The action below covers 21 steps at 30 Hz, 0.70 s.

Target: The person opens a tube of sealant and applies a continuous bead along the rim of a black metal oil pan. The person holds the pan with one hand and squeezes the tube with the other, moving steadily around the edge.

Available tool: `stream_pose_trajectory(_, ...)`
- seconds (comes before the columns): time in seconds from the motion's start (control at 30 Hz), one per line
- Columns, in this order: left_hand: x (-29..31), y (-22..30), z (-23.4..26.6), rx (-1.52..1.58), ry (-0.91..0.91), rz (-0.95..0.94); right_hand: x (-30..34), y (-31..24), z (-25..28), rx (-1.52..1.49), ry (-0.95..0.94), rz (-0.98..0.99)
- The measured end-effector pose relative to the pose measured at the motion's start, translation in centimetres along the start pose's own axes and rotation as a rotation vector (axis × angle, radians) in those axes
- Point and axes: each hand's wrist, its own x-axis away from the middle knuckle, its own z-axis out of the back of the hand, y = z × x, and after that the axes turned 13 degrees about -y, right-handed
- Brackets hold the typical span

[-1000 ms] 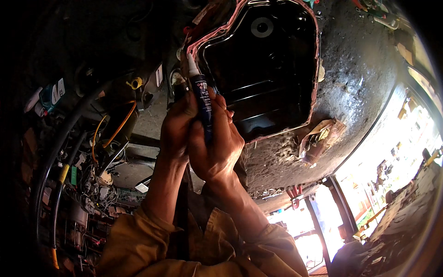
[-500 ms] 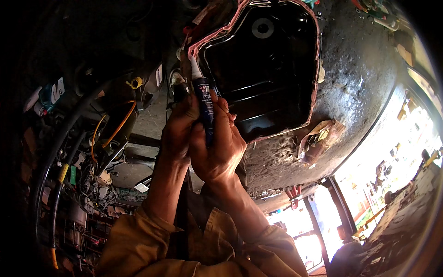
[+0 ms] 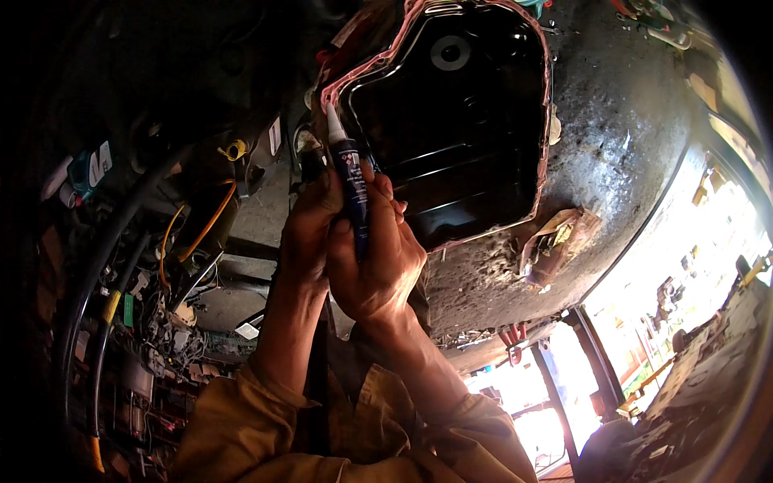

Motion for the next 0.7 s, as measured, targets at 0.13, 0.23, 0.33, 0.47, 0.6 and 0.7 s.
stream_pose_trajectory(0.13, -1.2, -0.2, 0.5, -0.017, -0.009, -0.02, -0.9, -0.1, 0.1, -0.044, 0.041, -0.003)
stream_pose_trajectory(0.23, -1.6, 0.2, 0.3, -0.021, -0.015, -0.017, -1.4, -0.1, 0.0, -0.084, 0.047, -0.024)
stream_pose_trajectory(0.33, -1.4, 0.5, 0.2, -0.017, 0.005, 0.003, -1.3, -0.6, 0.1, -0.11, 0.014, -0.09)
stream_pose_trajectory(0.47, -0.7, 0.3, 0.0, -0.052, 0.04, 0.014, -0.3, 0.3, -0.1, -0.027, 0.01, -0.012)
stream_pose_trajectory(0.6, -0.8, 0.4, -0.4, -0.051, 0.051, 0.016, -0.7, -0.2, 0.2, -0.076, 0.013, -0.018)
stream_pose_trajectory(0.7, -1.5, 0.3, 0.0, -0.056, 0.027, 0.018, -1.1, -0.5, 0.3, -0.113, 0.03, -0.089)
